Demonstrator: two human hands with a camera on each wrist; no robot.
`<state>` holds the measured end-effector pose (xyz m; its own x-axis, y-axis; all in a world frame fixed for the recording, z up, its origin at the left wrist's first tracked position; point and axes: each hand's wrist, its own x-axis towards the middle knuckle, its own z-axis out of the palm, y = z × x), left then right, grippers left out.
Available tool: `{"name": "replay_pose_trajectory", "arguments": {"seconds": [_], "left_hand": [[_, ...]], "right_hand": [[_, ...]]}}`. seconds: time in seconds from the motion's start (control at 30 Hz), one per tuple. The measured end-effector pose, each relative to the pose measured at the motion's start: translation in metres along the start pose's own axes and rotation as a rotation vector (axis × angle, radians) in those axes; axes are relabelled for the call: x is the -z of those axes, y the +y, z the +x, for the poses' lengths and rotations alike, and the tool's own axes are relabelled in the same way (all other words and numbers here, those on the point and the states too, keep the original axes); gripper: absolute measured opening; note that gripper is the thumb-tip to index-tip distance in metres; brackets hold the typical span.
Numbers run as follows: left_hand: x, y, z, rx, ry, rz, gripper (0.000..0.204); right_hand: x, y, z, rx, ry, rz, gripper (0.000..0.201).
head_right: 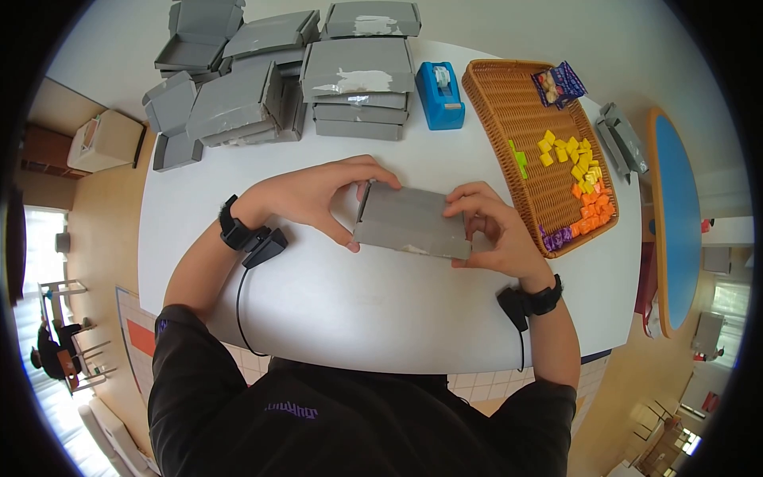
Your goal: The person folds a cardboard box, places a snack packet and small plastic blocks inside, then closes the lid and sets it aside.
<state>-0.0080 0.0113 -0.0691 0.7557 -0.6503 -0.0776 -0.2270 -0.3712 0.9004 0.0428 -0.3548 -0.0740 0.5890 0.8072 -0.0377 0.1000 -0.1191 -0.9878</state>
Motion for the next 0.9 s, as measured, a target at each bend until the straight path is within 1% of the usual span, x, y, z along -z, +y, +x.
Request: {"name": "replay_pose_trajectory", "arguments": {"seconds": [0.1,0.2,0.3,0.4,0.63,0.8,0.9], "left_hand": [[-0.0003,-0.0001,-0.0003,-0.004,0.013,0.007,0.099],[-0.0025,0.0004,-0.0004,-0.006,0.029,0.013,0.100],[-0.0036,0.0017,-0.0009,-0.009,0.037,0.019,0.100],[-0.0045,0.0013,-0.0007,-0.009,0.037,0.025,0.100],[-0.0040,0.0035,-0.0004,0.006,0.024,0.040,0.100],[-0.0046,0.0016,-0.0011,-0.039,0.020,0.085,0.102],[-0.0035,0.0034,-0.0020,-0.037,0.011,0.091,0.104]], "right_hand": [[-0.0041,-0.0035,0.0025,-0.053,0.104,0.062,0.084],[-0.0087,0.0010,0.0029,-0.074,0.171,0.226,0.090],[-0.0061,0.0055,0.0017,-0.046,0.141,0.218,0.087],[-0.0078,0.0014,0.0036,-0.055,0.135,0.207,0.083],[-0.0041,0.0053,0.0029,-0.069,0.101,0.181,0.084],[-0.0038,0.0042,0.0025,-0.086,0.090,0.161,0.083],[-0.0033,0.0052,0.0024,-0.087,0.073,0.131,0.088]]}}
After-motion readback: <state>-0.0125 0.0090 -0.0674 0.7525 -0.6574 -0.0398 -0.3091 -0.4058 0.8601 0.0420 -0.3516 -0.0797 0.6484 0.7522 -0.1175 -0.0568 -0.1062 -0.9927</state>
